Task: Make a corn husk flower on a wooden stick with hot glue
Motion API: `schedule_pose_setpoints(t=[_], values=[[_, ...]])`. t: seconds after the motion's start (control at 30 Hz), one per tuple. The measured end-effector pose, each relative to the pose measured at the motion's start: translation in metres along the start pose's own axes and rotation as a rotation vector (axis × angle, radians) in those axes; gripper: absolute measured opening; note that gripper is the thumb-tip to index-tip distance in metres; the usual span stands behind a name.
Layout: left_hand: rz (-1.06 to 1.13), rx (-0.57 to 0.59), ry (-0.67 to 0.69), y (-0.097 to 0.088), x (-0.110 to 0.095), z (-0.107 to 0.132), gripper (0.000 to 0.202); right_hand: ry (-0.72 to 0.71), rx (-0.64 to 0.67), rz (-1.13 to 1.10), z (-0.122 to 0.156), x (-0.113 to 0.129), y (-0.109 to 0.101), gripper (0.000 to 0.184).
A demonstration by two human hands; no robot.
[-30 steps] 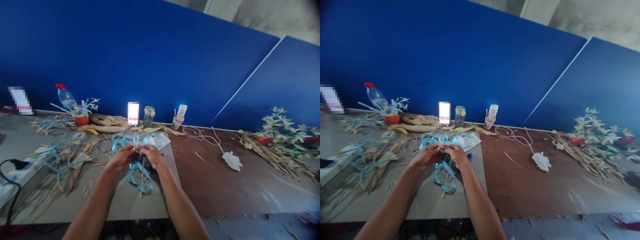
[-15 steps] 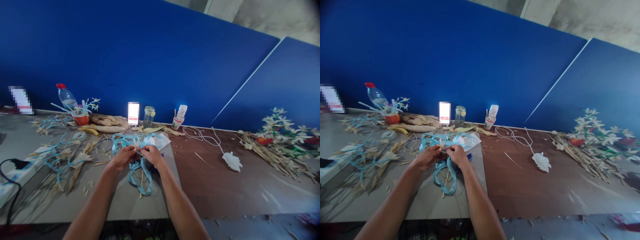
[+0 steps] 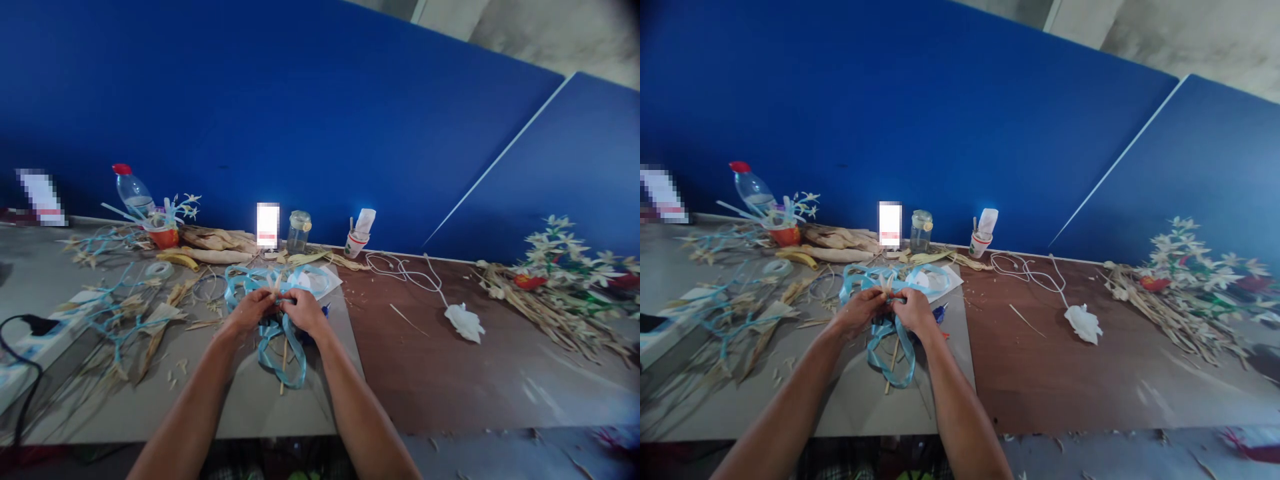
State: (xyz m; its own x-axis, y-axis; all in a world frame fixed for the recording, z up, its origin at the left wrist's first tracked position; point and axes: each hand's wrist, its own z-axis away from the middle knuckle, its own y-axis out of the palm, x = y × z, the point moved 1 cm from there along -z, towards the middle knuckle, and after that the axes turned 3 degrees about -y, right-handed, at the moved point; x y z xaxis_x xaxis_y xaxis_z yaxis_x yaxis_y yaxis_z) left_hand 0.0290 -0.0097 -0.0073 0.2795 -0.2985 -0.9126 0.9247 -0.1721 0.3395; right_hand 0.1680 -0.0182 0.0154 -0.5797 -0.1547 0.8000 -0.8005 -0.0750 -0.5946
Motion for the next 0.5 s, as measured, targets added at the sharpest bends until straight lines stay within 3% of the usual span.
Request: schedule_pose_setpoints(t=[0.27, 0.5], values=[[-0.209, 0.003, 0.133, 0.0014, -0.0013, -0.0019, 0.020, -0.016, 0.000, 0.063, 0.0017, 0.0015, 0.0023, 0.014], [-0.264, 0.047, 0.151, -0.0020, -0.0035, -0.0032, 0.011, -0.077, -0.019, 0.058, 0.0044, 0.0039, 0.0030, 0.014]])
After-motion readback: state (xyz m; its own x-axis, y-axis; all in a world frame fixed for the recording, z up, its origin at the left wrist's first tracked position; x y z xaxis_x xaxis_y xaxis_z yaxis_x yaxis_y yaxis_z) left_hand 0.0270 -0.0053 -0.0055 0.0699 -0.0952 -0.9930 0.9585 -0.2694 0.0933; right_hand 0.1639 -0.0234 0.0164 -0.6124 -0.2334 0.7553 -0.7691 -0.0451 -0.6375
